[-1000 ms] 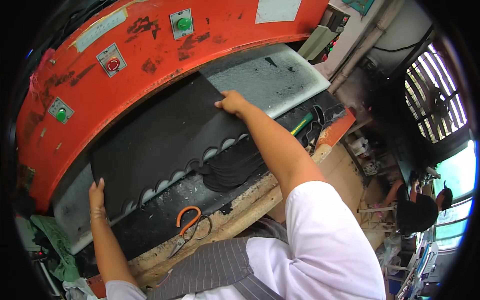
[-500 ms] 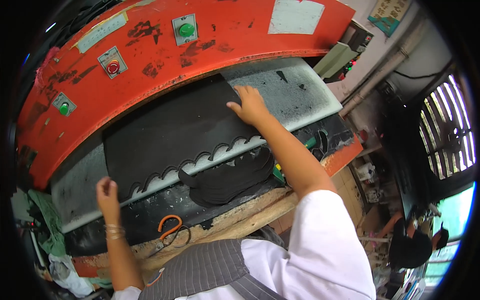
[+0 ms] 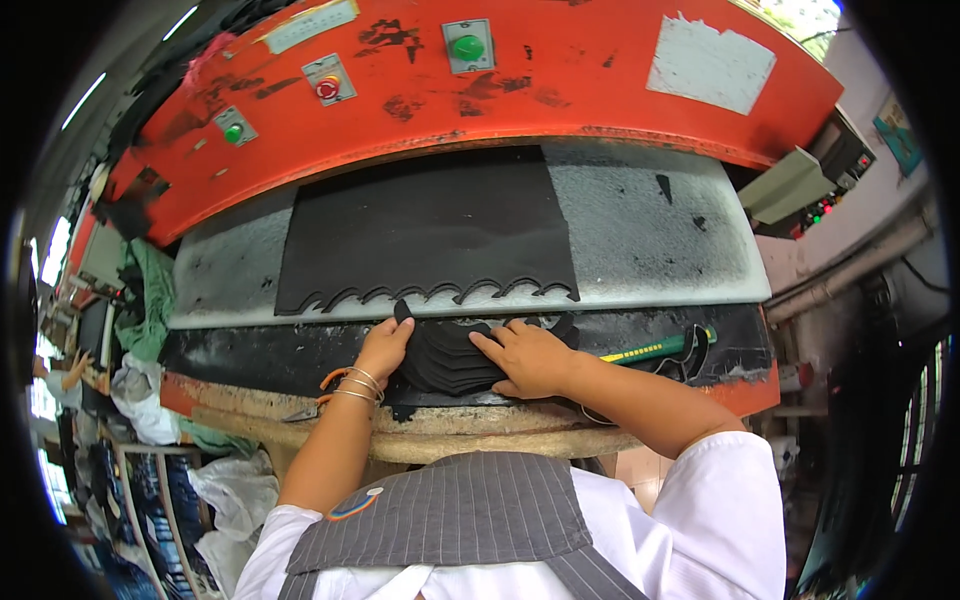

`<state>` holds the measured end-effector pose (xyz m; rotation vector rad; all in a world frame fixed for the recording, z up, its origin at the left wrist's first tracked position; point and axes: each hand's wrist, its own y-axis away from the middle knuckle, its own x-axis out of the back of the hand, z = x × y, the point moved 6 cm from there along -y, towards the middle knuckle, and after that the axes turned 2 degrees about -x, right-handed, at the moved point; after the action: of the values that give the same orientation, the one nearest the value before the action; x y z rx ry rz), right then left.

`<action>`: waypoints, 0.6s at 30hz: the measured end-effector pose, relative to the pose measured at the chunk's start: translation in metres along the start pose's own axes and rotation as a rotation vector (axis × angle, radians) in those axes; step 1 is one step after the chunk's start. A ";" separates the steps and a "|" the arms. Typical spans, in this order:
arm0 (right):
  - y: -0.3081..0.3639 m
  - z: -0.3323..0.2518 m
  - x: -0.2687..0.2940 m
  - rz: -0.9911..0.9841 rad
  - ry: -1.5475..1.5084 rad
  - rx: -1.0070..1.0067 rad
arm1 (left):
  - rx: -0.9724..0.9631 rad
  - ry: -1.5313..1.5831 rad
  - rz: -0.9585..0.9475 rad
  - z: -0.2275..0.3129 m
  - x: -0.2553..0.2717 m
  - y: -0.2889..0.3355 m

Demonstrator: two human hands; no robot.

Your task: Cutting out shoe upper components from black material using a metal die and a hydraulic press machine.

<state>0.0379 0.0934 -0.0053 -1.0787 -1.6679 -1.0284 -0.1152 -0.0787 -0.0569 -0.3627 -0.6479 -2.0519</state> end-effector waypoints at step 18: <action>-0.001 0.000 0.045 0.493 -0.364 0.057 | -0.016 0.843 0.001 -0.004 -0.015 0.062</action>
<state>0.0264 0.1031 0.0370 -1.6066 -1.5714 -0.4824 -0.0548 -0.0978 -0.0484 0.4847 -0.1072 -1.9669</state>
